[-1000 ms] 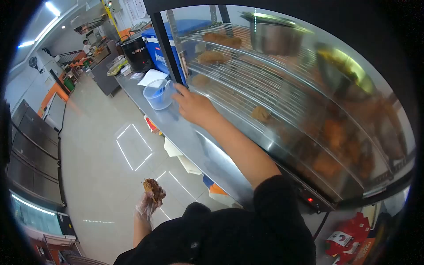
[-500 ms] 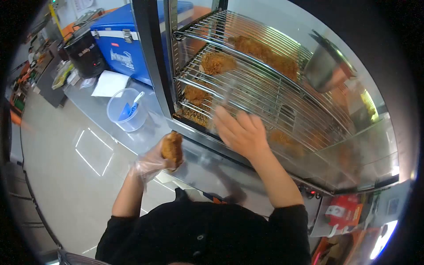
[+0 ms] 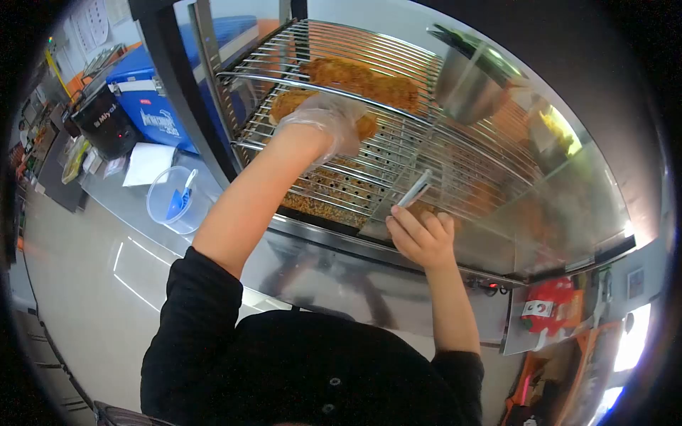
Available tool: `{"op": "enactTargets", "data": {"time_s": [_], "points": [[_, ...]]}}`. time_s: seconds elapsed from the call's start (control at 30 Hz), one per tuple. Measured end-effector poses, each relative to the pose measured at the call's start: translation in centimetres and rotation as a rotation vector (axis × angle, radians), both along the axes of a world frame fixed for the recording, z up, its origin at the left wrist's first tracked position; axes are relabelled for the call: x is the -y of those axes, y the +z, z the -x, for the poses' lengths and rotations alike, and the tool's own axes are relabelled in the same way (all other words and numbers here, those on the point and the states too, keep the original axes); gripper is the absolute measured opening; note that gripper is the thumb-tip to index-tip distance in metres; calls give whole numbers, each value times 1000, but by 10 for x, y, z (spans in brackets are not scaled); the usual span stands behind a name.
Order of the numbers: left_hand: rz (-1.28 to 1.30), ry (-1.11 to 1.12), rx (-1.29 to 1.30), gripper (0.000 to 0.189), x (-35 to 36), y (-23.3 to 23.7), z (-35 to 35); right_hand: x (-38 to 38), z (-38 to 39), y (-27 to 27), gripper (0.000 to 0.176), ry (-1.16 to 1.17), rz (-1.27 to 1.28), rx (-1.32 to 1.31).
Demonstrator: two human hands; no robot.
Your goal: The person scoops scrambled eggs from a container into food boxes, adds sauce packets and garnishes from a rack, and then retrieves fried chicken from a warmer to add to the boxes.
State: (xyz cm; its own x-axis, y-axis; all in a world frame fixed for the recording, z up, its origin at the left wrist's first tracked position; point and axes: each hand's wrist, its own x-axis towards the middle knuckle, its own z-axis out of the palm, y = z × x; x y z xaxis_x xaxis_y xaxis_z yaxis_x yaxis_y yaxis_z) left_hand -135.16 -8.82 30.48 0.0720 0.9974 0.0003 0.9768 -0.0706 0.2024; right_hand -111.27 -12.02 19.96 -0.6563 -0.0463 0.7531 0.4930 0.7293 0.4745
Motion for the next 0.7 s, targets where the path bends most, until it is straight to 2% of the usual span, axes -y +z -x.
{"op": "enactTargets", "data": {"time_s": [0.07, 0.17, 0.2, 0.3, 0.33, 0.4, 0.47, 0.53, 0.63, 0.7], "points": [[134, 35, -32, 53, 0, 3, -1, -1, 1, -1, 19, -1, -6, -16], [41, 38, -106, 53, 3, 2, -3, -2, 0, -1, 17, 6, -17, -36], [-38, 34, -35, 41, 6, 1, -2, -2, -1, 0, 16, 9, -4, -41], [-162, 56, -101, 45, 36, 13, 0, -2, -1, 1, 15, 24, 10, -52], [-359, -32, -89, 44, 45, 3, 10, -3, -1, 0, 15, 34, 3, -57], [-746, -120, 161, 37, 70, -19, 27, -5, -2, -2, 15, 50, -10, -73], [-762, -23, 187, 32, 105, -49, 43, -7, -3, -2, 15, 62, -22, -87], [-785, -56, 361, 31, 105, -109, 63, -8, -2, -2, 13, 73, -22, -96], [-610, 49, 91, 31, 97, -127, 66, -7, -2, -1, 12, 88, -9, -102], [-557, 183, 45, 32, 77, -131, 66, -6, -2, -2, 12, 102, 8, -119]]}}
